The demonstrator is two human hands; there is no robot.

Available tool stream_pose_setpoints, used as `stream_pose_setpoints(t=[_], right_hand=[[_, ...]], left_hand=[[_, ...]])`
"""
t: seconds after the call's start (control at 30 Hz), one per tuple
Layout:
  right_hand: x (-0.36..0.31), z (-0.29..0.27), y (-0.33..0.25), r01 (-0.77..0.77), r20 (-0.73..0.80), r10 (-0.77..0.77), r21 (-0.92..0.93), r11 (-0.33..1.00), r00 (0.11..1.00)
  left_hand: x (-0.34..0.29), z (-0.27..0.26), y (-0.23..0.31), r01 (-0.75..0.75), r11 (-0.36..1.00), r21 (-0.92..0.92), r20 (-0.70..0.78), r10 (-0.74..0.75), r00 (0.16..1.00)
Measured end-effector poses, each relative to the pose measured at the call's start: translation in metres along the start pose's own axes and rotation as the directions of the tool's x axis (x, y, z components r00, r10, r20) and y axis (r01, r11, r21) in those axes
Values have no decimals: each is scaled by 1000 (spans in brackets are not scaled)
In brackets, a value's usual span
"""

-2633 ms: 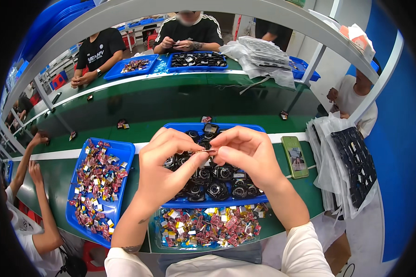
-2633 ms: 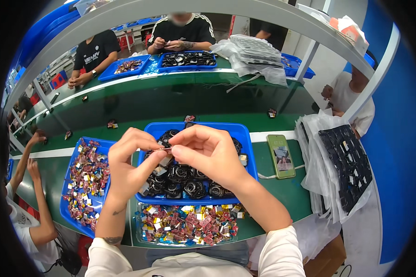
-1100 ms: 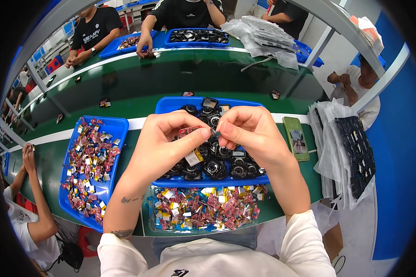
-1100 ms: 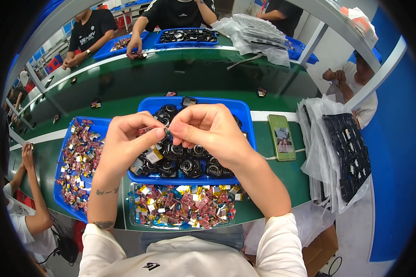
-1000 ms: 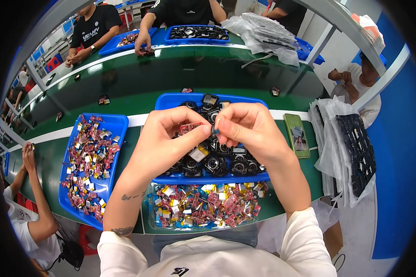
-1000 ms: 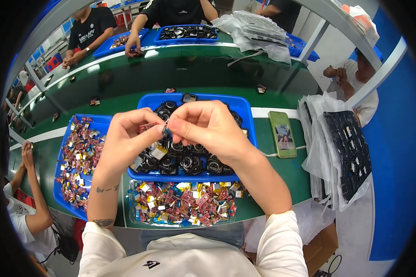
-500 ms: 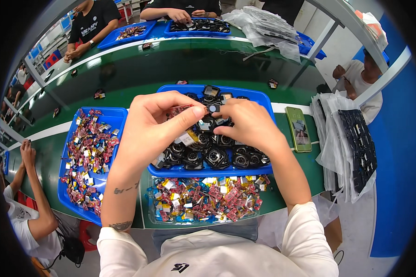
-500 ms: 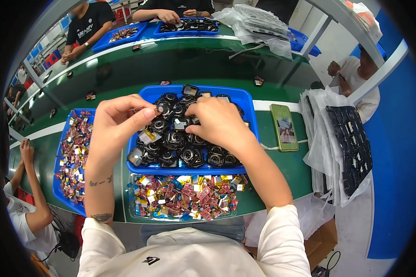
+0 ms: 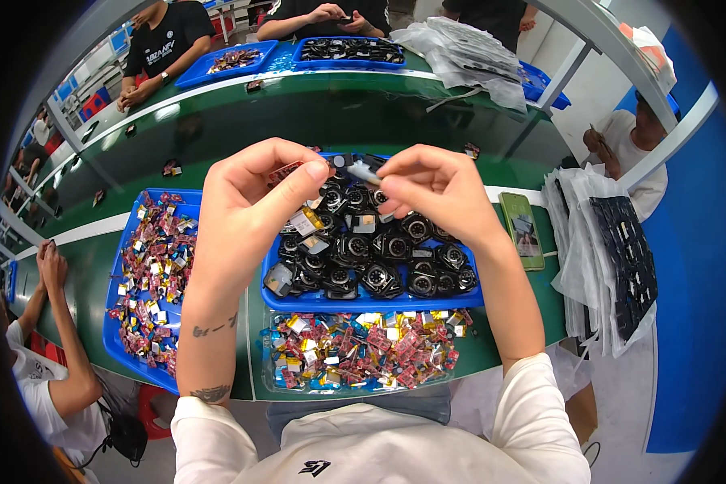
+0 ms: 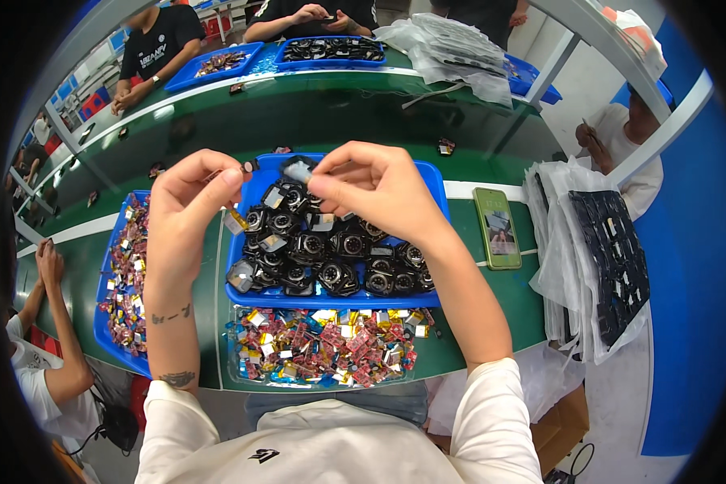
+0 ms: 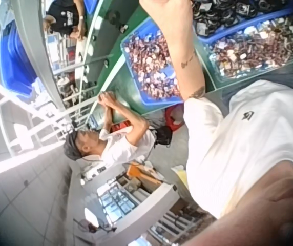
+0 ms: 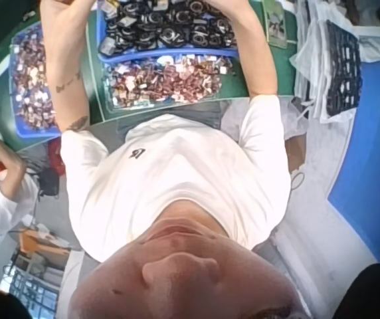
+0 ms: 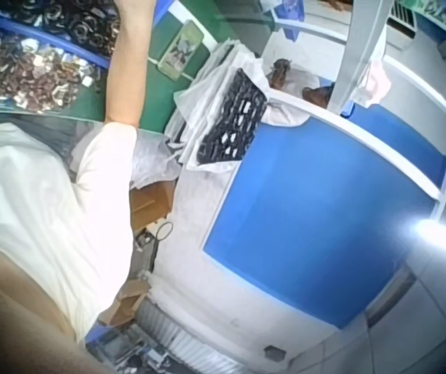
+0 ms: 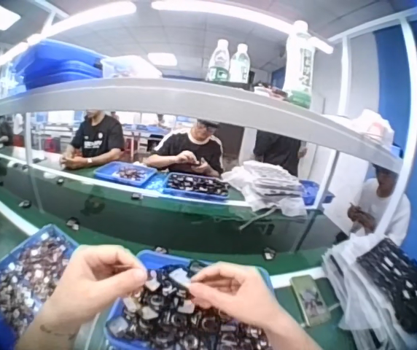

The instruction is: Assembling electronic components by placing small circuit boards into circular plastic housings at a factory workstation.

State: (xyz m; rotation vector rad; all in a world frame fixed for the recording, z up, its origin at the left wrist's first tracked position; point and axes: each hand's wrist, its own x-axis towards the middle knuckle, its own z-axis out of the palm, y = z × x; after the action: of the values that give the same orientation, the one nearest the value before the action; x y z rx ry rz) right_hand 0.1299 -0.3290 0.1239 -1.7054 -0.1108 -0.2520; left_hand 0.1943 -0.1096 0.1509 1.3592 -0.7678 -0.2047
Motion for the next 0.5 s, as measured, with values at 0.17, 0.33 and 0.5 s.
stream_pose_setpoints(t=[0.17,0.33,0.5], right_hand=[[2,-2,5,153,-128,-158,-46,987,979],[-1,2,3,113,-276,-157,-167,979,948],[-7,14,-1,95,-170,-114,-113,989,979]], left_hand=[[0,3,-2,0,1000,10,1,0,1000],[-1,6,-5,-20,999,33,28,19,999],[-2,17,-16,-141,942,305,-10,152,988]])
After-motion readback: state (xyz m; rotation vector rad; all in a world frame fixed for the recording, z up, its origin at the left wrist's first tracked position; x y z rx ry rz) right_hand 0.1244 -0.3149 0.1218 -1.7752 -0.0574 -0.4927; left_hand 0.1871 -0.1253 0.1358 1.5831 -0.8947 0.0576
